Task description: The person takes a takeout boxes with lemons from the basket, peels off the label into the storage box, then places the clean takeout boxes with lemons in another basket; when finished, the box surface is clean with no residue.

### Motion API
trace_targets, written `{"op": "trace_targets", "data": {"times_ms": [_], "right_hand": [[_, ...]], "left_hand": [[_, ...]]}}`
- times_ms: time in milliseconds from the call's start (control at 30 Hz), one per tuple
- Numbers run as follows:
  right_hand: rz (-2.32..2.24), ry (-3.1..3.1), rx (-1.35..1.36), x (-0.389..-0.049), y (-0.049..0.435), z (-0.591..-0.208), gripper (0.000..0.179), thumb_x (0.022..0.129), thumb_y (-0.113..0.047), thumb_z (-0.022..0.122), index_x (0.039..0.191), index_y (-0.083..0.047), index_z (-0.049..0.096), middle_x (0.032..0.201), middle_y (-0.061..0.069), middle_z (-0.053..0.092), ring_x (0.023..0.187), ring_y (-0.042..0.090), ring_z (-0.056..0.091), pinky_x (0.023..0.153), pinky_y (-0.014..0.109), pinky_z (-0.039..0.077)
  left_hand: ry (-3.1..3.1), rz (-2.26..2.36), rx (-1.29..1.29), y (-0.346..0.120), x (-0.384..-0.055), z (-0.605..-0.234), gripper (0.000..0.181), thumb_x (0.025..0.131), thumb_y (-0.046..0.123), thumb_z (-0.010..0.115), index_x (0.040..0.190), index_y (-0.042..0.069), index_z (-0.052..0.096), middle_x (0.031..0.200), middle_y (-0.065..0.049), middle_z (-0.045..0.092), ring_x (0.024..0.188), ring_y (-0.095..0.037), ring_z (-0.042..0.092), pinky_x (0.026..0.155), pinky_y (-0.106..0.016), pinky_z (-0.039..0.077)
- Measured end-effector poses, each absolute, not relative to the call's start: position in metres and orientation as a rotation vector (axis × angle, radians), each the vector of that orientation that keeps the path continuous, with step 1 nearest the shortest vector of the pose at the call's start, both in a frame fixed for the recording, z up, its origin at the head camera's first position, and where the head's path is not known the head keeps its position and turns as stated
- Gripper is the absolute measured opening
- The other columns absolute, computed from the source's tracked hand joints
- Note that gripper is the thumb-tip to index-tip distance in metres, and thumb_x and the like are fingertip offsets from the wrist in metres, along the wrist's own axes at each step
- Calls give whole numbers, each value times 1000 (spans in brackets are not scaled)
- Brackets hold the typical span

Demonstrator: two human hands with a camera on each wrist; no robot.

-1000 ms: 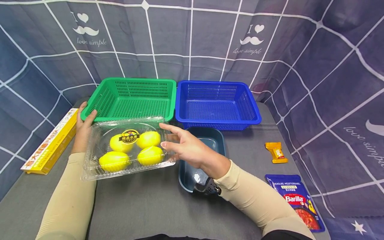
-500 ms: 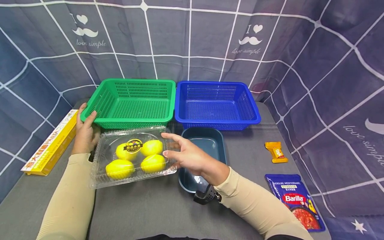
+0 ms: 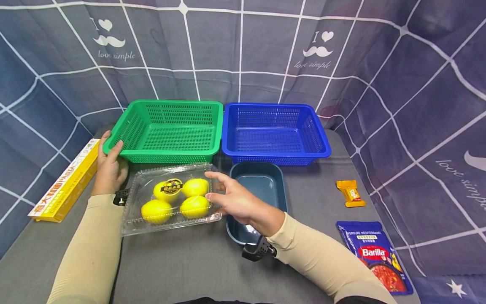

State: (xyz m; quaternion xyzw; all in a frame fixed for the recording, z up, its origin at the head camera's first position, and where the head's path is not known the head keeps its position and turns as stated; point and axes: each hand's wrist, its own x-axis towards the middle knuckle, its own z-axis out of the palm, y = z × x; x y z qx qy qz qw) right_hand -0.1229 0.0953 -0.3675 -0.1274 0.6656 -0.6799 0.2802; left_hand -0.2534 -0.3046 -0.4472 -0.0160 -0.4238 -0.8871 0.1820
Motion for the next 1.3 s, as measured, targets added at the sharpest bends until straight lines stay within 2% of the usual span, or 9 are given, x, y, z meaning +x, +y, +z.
{"op": "trace_targets", "data": {"times_ms": [300,500,667,967,1300], "right_hand": [[-1818,1804,-281,-126,89,-374,67,103,0,61,163,-16,36,155,26,42,110,37,65,66,36,60],[-1838,1780,-266,-126,84,-379,67,104,2,59,164,-13,34,156,30,39,110,39,64,64,33,58],[-1845,1758,-262,-128,82,-384,66,104,2,58,164,-14,34,158,30,37,112,41,63,66,35,60],[-1819,1787,-248,-131,78,-388,68,104,1,58,164,-20,35,162,29,29,116,39,61,64,30,53],[-1850,1786,-153,-129,71,-389,68,103,5,57,163,-23,38,167,26,20,140,44,40,63,32,54]], "left_hand": [[-1186,-2501,-47,-305,-254,-448,66,103,-7,61,161,13,36,161,-17,32,150,-30,33,122,-41,27],[-1169,-2513,-43,-304,-253,-448,67,102,-6,64,160,13,37,161,-18,32,150,-30,33,123,-42,25],[-1176,-2514,-38,-304,-253,-448,64,103,-7,62,159,14,38,162,-17,31,150,-30,33,123,-41,26],[-1200,-2500,-32,-305,-255,-448,65,103,-6,62,160,15,38,161,-16,33,149,-29,34,122,-39,29],[-1174,-2505,-41,-304,-254,-446,66,103,-8,61,160,13,36,162,-17,31,150,-30,33,122,-40,29]]}}
